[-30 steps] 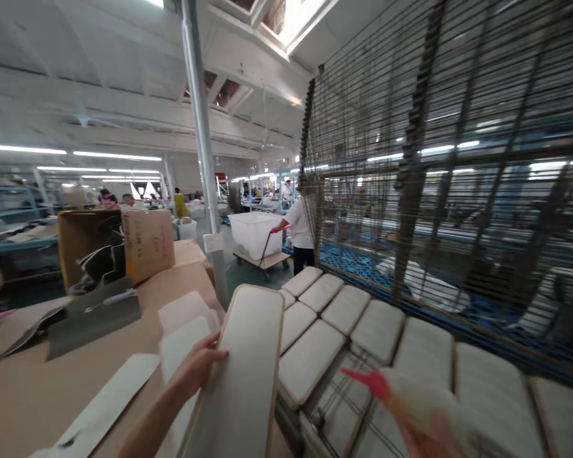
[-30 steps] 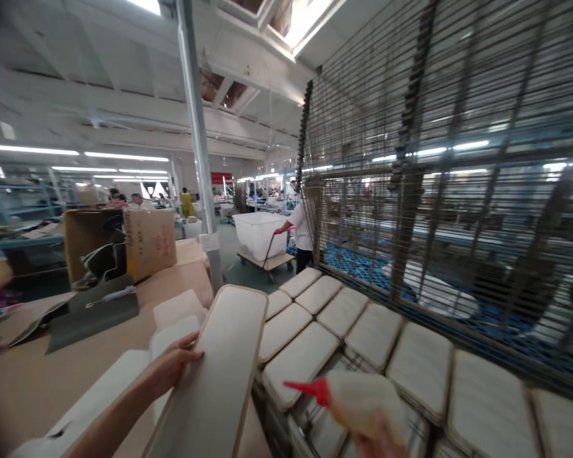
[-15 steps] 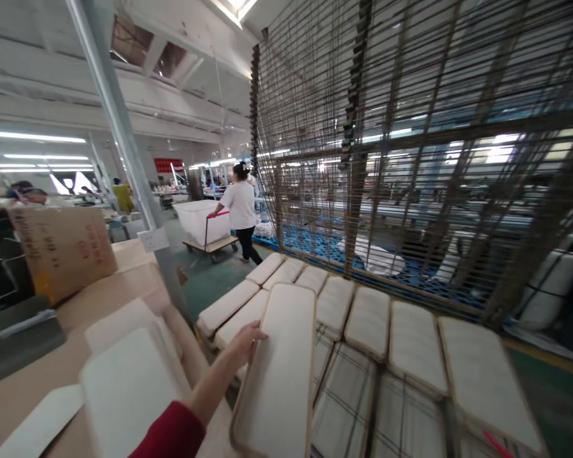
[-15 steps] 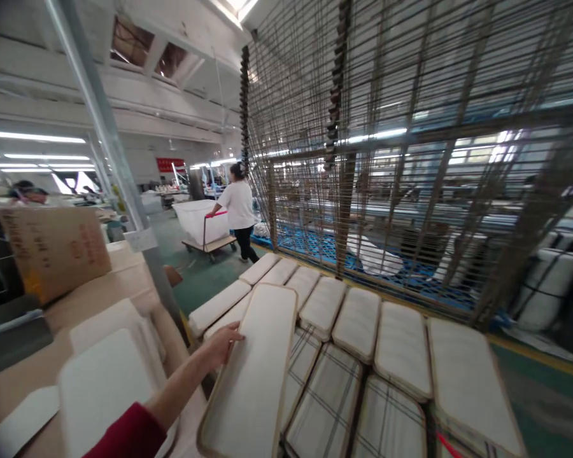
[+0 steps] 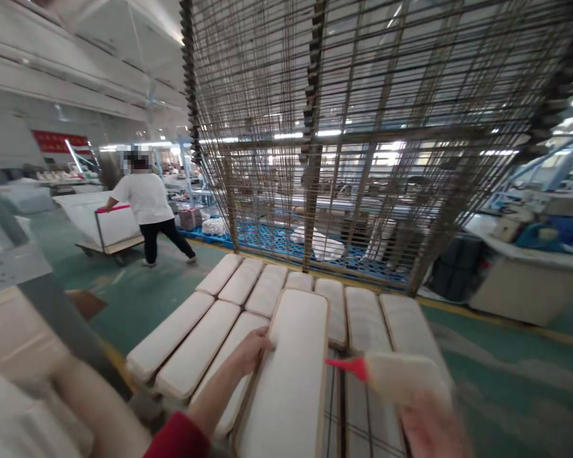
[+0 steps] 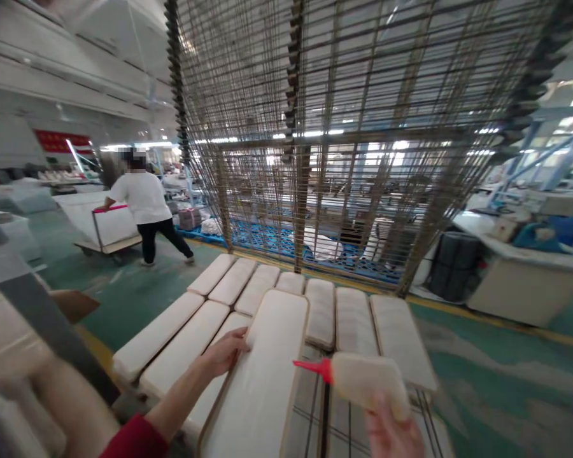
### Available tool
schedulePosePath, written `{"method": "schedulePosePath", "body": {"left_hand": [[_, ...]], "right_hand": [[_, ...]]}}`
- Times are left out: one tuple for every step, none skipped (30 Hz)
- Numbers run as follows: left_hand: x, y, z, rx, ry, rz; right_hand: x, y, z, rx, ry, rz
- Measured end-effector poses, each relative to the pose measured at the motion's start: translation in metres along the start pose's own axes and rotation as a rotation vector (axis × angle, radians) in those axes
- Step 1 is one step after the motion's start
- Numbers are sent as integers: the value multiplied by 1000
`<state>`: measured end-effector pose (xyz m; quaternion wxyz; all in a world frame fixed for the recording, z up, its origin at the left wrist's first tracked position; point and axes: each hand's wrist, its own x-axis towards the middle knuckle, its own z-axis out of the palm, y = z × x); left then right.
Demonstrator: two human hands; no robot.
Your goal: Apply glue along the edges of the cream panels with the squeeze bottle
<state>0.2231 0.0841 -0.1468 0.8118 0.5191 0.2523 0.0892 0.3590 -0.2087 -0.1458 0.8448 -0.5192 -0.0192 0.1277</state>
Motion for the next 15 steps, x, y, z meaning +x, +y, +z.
{"method": "schedulePosePath", "body": {"left_hand": [[4,2,-2,4,-21,4],[7,3,-4,5,-41,7],[11,4,-7,3,-60,8],[14,5,-10,-2,-78,7],[17,5,-14,-9,-95,6],[21,6,-18,-16,-109,6],[24,7,-21,-23,-118,6],[27,8,-25,-28,-122,5],[29,9,-29,-31,-119,6],[31,11,-33,-33,-109,10],[33,12,-37,-34,-93,19],[35,12,-41,-34,-70,31],[36,11,-45,-31,-46,45],[37,8,-49,-26,-21,63],[38,4,-52,-18,1,82]], "right_hand": [[10,3,16,20,-21,-43],[18,5,32,27,-49,-68],[25,8,45,29,-64,-94],[30,12,55,24,-71,-112],[32,17,63,16,-76,-119],[31,23,68,5,-81,-120],[28,30,70,-7,-95,-112],[23,38,69,-22,-110,-95],[17,45,67,-36,-120,-73],[11,52,63,-51,-123,-48],[6,58,57,-63,-112,-28],[2,62,51,-71,-90,-14],[-1,64,44,-76,-67,-12],[-2,63,38,-77,-52,-17],[-2,60,32,-77,-36,-20]]}}
